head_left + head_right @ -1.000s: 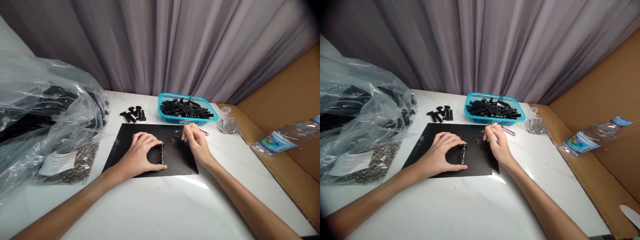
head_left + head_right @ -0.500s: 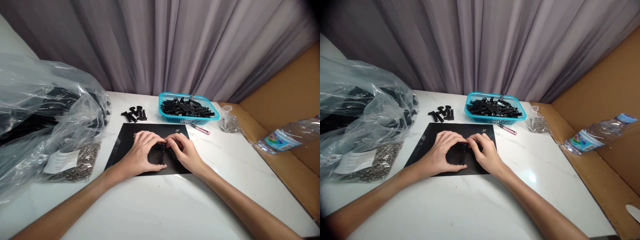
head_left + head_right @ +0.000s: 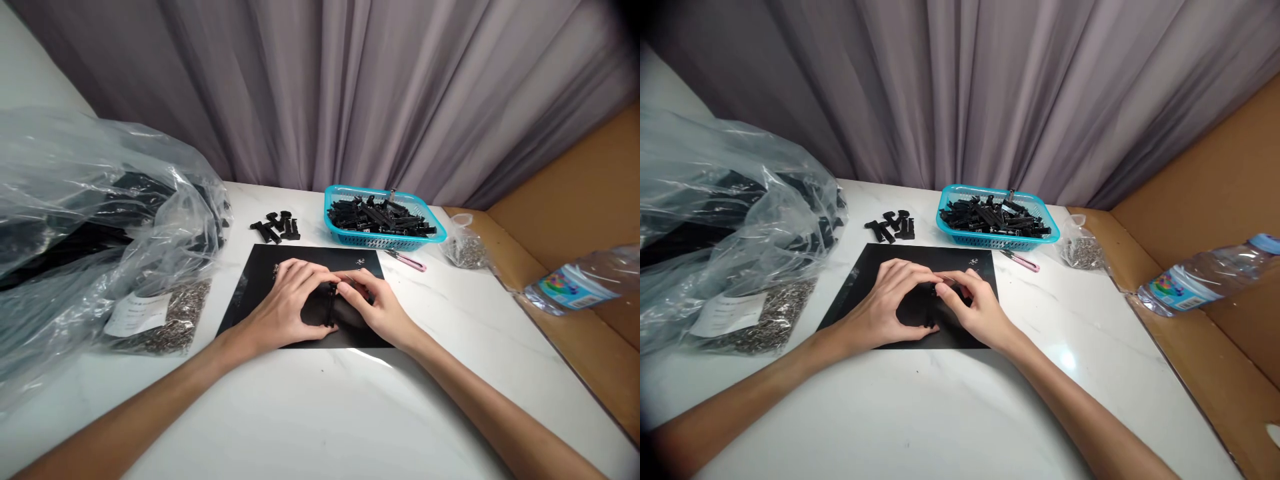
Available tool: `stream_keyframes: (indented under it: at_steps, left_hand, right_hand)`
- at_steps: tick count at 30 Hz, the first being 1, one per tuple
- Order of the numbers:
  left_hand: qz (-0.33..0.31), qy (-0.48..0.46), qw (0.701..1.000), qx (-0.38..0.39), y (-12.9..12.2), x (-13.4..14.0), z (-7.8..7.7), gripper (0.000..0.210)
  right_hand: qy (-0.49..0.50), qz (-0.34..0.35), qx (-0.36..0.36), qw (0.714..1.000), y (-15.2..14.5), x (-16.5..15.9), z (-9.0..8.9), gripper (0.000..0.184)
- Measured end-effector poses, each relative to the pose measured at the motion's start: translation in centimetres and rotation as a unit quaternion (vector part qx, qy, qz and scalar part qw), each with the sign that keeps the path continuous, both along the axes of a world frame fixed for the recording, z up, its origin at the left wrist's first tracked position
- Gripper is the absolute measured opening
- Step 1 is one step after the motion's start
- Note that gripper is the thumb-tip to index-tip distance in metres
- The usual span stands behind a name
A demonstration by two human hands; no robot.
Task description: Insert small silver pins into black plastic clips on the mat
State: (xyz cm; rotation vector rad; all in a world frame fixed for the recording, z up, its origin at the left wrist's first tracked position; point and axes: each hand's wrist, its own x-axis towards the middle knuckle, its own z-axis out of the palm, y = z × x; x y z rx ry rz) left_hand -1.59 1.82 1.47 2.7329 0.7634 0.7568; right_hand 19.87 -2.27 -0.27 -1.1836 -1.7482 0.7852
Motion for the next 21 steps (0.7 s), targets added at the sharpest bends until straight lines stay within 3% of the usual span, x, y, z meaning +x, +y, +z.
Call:
stream_keyframes:
  at_steps: [3, 9, 13, 15, 18, 19, 21]
  left_hand:
    - [0.005, -0.007, 1.0, 0.004, -0.1, 0.0, 0.0, 0.056]
    - [0.005, -0.011, 1.0, -0.003, -0.3, -0.2, -0.3, 0.055]
    - [0.024, -0.01, 1.0, -0.01, -0.2, -0.2, -0.2, 0.056]
    - [0.019, -0.005, 1.0, -0.011, 0.1, -0.3, 0.1, 0.068]
    - [0.044, -0.003, 0.999, -0.017, 1.1, -0.9, 0.6, 0.094]
    - [0.075, -0.006, 0.997, -0.015, 1.7, -1.4, 0.7, 0.09]
    - [0.155, -0.011, 0.988, 0.006, 3.1, -2.5, 0.8, 0.063]
  right_hand:
    - [0.01, 0.016, -0.014, 1.0, -0.1, -0.2, -0.1, 0.035]
    - [0.061, -0.034, -0.028, 0.997, -0.3, -1.3, -0.3, 0.033]
    - [0.093, -0.009, -0.051, 0.994, -0.3, -1.8, -0.2, 0.042]
    - [0.098, -0.006, -0.047, 0.994, -0.4, -2.0, -0.1, 0.046]
    - [0.078, -0.049, 0.001, 0.996, 0.1, -1.5, 0.5, 0.044]
    - [0.058, -0.073, 0.029, 0.995, 0.7, -0.9, 1.0, 0.043]
    - [0.004, -0.138, 0.106, 0.985, 2.4, 0.9, 2.2, 0.037]
